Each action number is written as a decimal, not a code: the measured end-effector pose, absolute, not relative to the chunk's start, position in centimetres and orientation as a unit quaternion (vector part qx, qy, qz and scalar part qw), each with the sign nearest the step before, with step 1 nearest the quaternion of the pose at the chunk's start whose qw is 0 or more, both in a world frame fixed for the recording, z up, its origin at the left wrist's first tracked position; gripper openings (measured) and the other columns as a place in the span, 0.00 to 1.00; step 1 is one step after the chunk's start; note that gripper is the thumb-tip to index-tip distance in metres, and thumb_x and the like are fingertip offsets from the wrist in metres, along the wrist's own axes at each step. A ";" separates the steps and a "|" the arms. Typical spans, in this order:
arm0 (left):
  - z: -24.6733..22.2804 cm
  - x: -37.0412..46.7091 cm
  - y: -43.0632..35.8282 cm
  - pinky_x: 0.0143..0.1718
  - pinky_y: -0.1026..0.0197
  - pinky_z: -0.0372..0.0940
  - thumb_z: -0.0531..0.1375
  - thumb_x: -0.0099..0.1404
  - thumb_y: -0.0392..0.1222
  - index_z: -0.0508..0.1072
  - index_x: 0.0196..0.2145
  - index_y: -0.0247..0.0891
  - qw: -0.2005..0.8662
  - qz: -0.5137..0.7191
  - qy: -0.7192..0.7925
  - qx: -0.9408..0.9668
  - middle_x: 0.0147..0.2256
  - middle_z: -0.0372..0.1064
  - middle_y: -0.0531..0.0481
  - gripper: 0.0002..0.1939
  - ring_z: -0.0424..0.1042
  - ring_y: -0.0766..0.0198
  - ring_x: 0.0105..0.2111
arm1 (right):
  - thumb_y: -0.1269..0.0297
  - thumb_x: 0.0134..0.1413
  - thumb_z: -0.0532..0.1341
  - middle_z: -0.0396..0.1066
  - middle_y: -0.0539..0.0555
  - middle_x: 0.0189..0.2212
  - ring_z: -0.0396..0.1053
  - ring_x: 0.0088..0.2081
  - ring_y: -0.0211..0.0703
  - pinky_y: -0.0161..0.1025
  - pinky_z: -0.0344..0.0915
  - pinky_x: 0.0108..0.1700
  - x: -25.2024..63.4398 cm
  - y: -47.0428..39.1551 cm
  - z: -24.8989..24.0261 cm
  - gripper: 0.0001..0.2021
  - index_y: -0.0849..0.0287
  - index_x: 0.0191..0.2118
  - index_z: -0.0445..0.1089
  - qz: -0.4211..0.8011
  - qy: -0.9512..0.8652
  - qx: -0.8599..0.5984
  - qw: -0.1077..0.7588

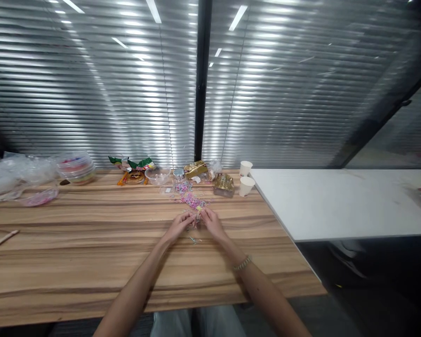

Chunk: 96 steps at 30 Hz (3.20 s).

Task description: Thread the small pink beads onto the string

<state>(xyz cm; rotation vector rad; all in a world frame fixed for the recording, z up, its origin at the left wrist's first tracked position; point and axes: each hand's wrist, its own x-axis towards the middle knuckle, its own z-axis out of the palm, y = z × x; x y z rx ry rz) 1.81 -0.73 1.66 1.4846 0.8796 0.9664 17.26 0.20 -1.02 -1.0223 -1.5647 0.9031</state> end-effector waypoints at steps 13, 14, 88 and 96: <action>2.6 1.2 -0.5 0.26 0.66 0.57 0.64 0.49 0.51 0.72 0.24 0.34 0.570 0.486 0.433 0.502 0.22 0.65 0.53 0.15 0.62 0.69 0.22 | 0.69 0.59 0.51 0.74 0.54 0.39 0.69 0.40 0.42 0.40 0.60 0.48 17.1 -1.2 -0.3 0.12 0.56 0.41 0.72 0.144 -0.823 -0.407 0.370; 2.5 1.3 -0.5 0.26 0.65 0.58 0.64 0.49 0.52 0.73 0.25 0.34 0.561 0.487 0.429 0.514 0.23 0.67 0.52 0.16 0.63 0.68 0.22 | 0.70 0.58 0.51 0.74 0.54 0.38 0.69 0.39 0.42 0.40 0.60 0.47 17.1 -1.1 -0.4 0.13 0.56 0.41 0.72 0.125 -0.822 -0.420 0.363; 0.6 0.7 -0.5 0.46 0.53 0.64 0.56 0.61 0.40 0.76 0.39 0.41 0.253 0.511 0.399 0.718 0.40 0.75 0.45 0.11 0.71 0.58 0.42 | 0.58 0.46 0.63 0.72 0.56 0.38 0.69 0.38 0.43 0.39 0.66 0.40 17.3 0.2 -0.6 0.17 0.59 0.42 0.70 0.482 -0.574 -0.380 0.541; -1.2 0.3 0.2 0.46 0.52 0.67 0.52 0.63 0.32 0.72 0.46 0.41 0.069 0.504 0.327 0.797 0.44 0.72 0.44 0.16 0.71 0.60 0.45 | 0.62 0.38 0.68 0.73 0.51 0.32 0.68 0.33 0.38 0.37 0.65 0.40 17.3 0.1 0.1 0.13 0.58 0.34 0.73 0.601 -0.441 -0.328 0.581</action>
